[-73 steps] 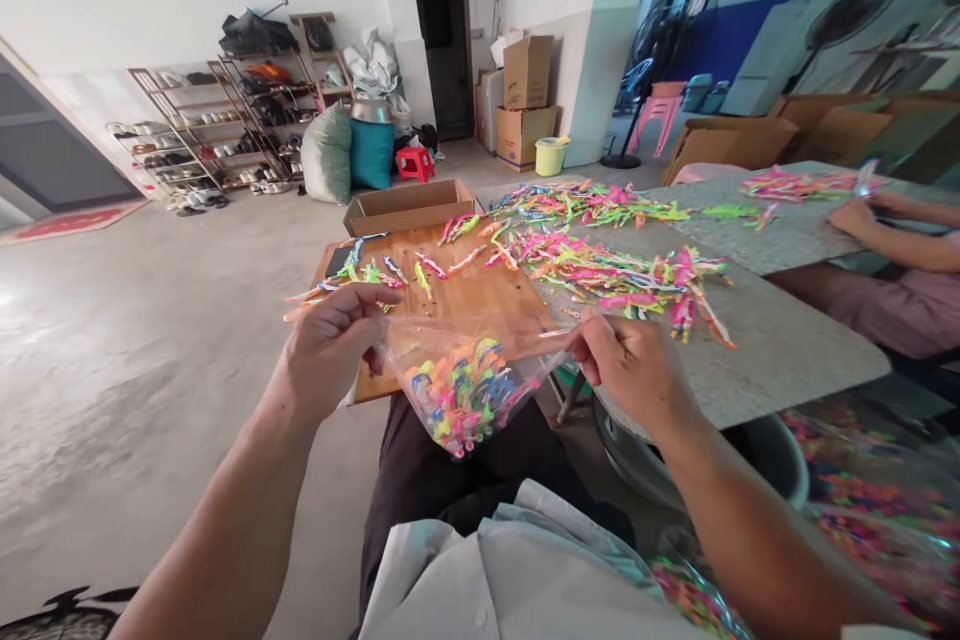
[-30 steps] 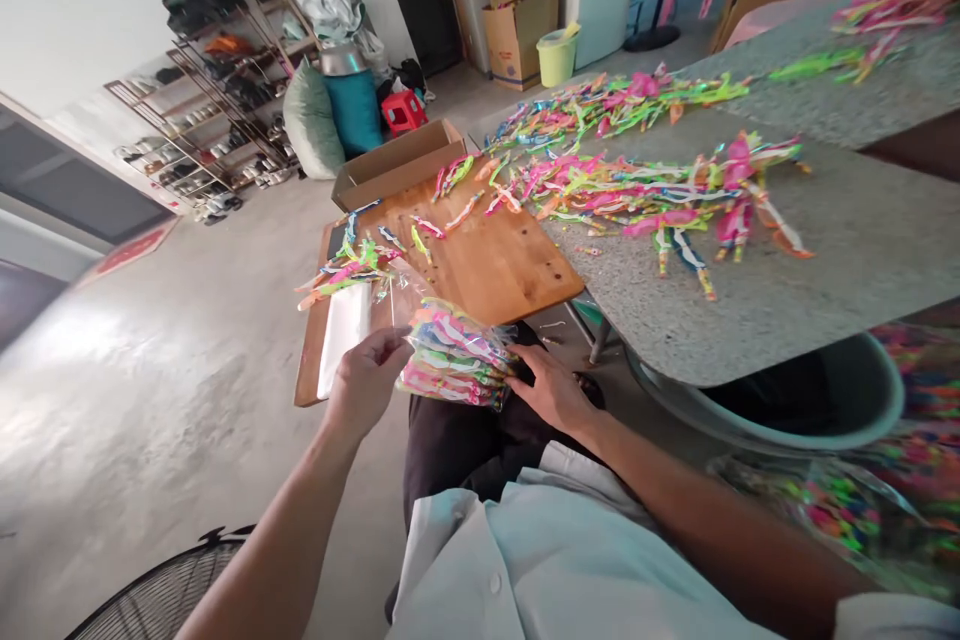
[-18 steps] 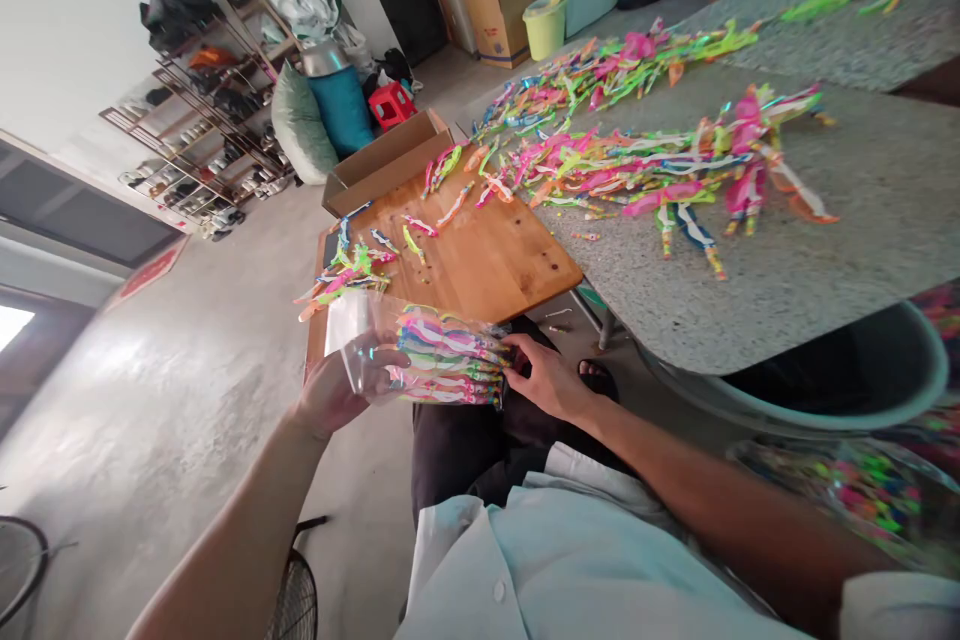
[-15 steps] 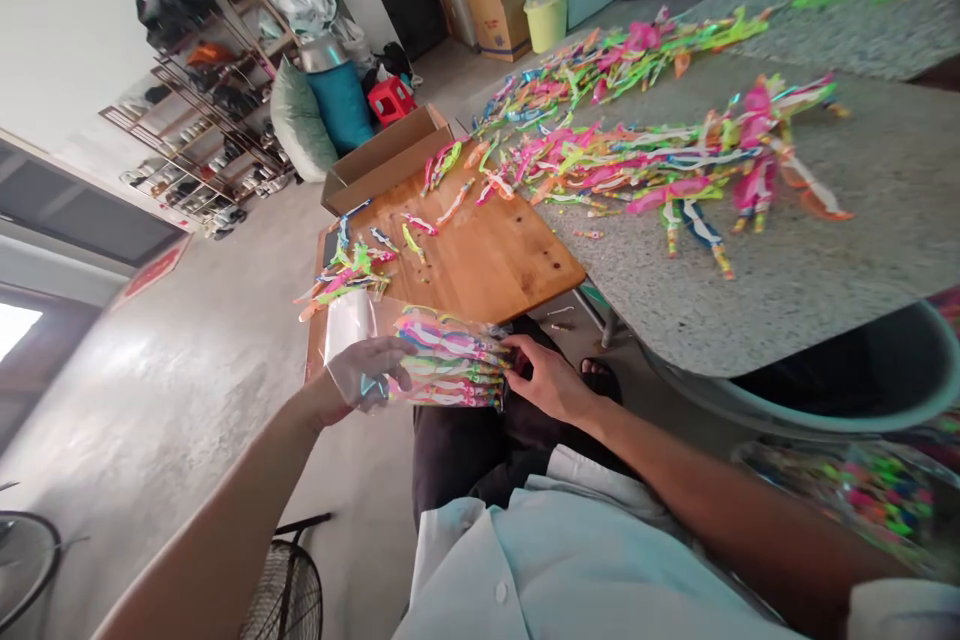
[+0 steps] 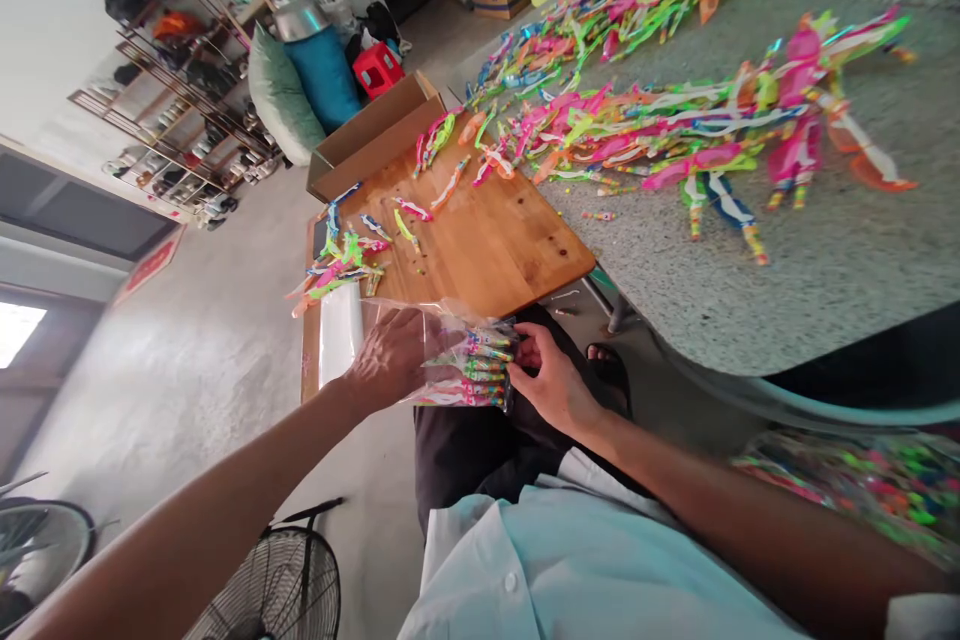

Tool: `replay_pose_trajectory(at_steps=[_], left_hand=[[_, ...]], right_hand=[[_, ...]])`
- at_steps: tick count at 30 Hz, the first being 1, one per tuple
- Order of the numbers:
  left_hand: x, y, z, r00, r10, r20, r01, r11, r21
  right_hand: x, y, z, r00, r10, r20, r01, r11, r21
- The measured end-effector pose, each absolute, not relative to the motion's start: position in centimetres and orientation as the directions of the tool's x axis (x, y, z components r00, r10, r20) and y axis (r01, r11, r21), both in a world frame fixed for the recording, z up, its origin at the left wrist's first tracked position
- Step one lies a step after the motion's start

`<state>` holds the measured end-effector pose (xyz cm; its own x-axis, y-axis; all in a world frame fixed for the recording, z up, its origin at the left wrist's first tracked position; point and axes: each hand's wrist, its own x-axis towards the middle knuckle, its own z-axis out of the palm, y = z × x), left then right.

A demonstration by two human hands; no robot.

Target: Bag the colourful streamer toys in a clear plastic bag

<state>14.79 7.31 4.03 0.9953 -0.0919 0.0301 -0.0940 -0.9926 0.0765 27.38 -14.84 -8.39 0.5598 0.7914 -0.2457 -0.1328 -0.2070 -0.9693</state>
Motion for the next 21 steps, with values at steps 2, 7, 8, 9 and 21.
replay_pose_trajectory(at_steps=[2,7,8,9,21], left_hand=[[14.0,7.4,3.7,0.996,0.025,0.091,0.012,-0.991,0.137],[12.5,8.1,3.4,0.985,0.119,-0.122,0.146,-0.960,0.240],[12.4,8.2,3.4,0.978,0.109,-0.177,0.150,-0.959,0.239],[12.2,8.4,3.4,0.972,0.097,-0.214,0.151,-0.956,0.251],[14.7,7.1,1.6,0.970,0.189,-0.155,0.240,-0.863,0.445]], right_hand=[[26.8,-14.7,-8.6,0.597,0.737,-0.317,-0.221,-0.229,-0.948],[26.6,-14.2,-8.6,0.590,0.716,-0.372,-0.308,-0.226,-0.924],[26.6,-14.1,-8.5,0.589,0.715,-0.378,-0.314,-0.228,-0.921],[26.6,-14.1,-8.4,0.587,0.714,-0.383,-0.319,-0.231,-0.919],[26.7,-14.5,-8.0,0.570,0.692,-0.443,-0.417,-0.221,-0.882]])
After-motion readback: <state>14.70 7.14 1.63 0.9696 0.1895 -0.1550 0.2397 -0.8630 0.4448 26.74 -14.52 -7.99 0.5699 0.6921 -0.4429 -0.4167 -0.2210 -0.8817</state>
